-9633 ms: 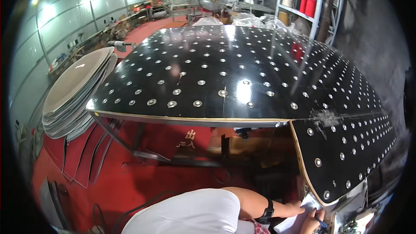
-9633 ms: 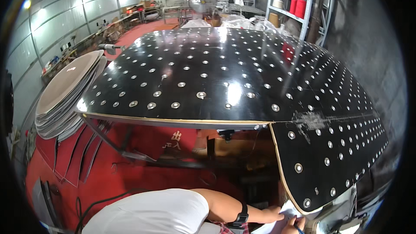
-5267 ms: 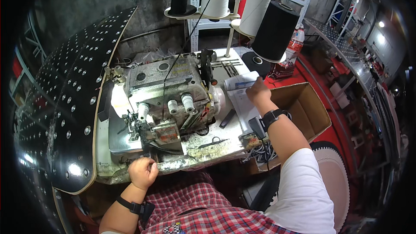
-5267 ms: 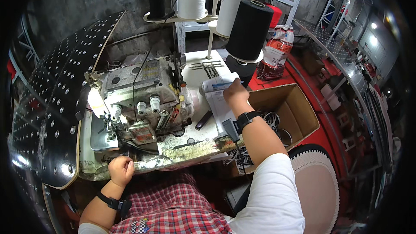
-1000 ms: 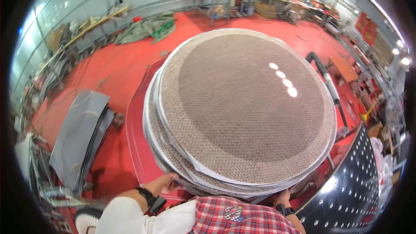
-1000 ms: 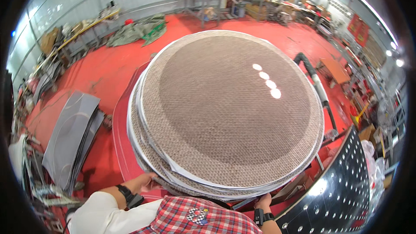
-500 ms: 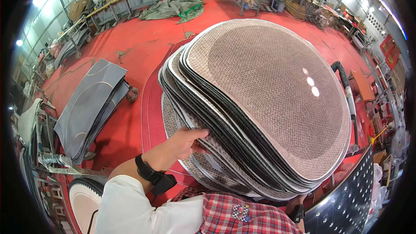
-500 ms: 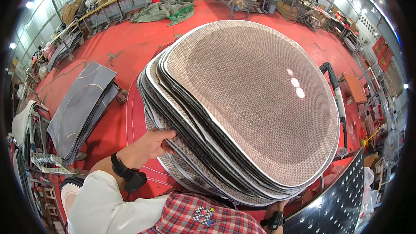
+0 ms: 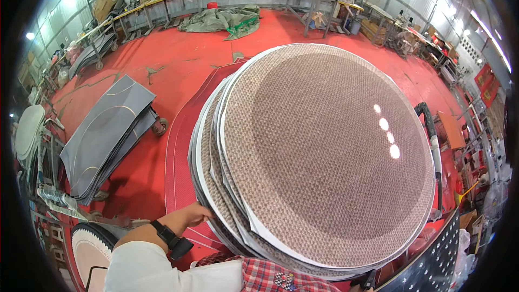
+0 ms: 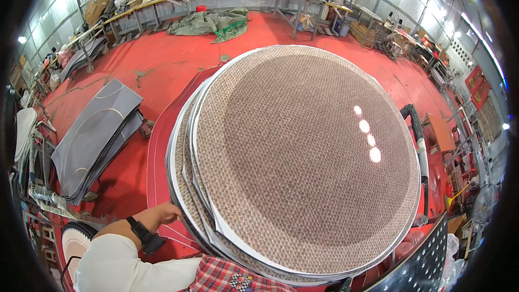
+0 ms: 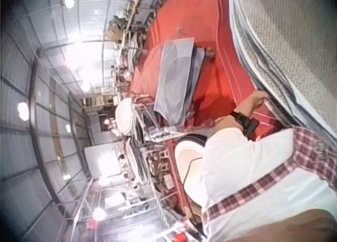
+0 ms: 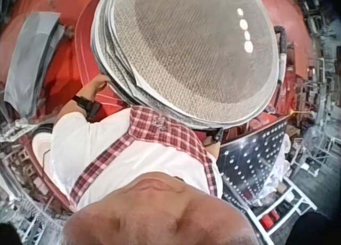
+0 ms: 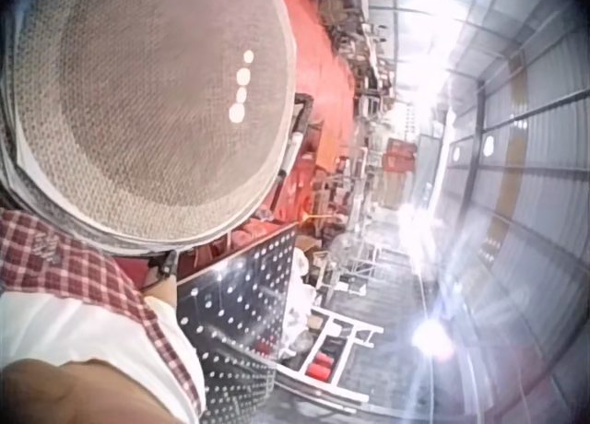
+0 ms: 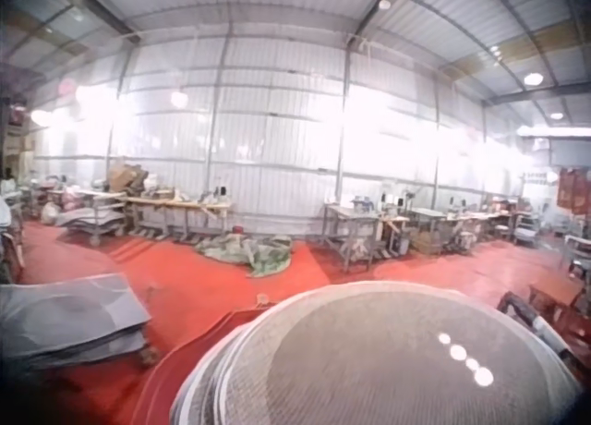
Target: The recorder logs production numbers on a notepad, moves and organizes large stacks of circular floor mats, and then prepares a large thread spool and threads an industrial sewing machine.
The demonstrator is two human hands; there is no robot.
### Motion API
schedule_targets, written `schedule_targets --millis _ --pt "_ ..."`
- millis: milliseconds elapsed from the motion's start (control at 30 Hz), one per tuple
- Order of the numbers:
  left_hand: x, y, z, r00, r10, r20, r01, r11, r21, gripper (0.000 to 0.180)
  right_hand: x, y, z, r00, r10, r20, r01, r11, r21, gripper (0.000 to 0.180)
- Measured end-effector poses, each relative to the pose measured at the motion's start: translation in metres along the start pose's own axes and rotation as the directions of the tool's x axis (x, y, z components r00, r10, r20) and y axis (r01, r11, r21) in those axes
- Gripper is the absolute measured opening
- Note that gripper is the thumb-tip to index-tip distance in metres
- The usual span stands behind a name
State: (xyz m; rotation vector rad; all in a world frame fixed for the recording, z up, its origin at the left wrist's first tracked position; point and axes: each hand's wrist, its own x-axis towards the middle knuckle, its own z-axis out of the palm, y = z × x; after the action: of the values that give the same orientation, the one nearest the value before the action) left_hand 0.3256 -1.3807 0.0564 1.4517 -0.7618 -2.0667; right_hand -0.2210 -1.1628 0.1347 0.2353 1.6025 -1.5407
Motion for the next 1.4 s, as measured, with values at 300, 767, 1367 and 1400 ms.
schedule_targets --millis 300,767,1367,1400 --pt "0.065 0.154 -0.039 0.919 0.158 -0.360 -0.226 0.962 -0.155 0.036 0.010 -0.026 0.004 0.999 -0.015 -0.047 0.013 1.000 -0.025 0.040" --pt "0.089 0.234 -0.048 0.945 0.105 -0.310 -0.066 0.989 0.133 0.031 0.016 -0.058 -0.010 0.991 -0.132 -0.030 0.129 0.987 -0.091 0.040" --pt "-0.090 0.178 0.122 0.940 0.326 -0.104 -0.302 0.933 0.193 0.028 0.040 -0.146 -0.072 0.973 -0.232 0.010 0.221 0.908 -0.356 0.039" --pt "-0.106 0.177 0.125 0.934 0.344 -0.096 -0.327 0.932 0.156 0.027 0.043 -0.134 -0.071 0.982 -0.187 0.005 0.176 0.911 -0.373 0.039"
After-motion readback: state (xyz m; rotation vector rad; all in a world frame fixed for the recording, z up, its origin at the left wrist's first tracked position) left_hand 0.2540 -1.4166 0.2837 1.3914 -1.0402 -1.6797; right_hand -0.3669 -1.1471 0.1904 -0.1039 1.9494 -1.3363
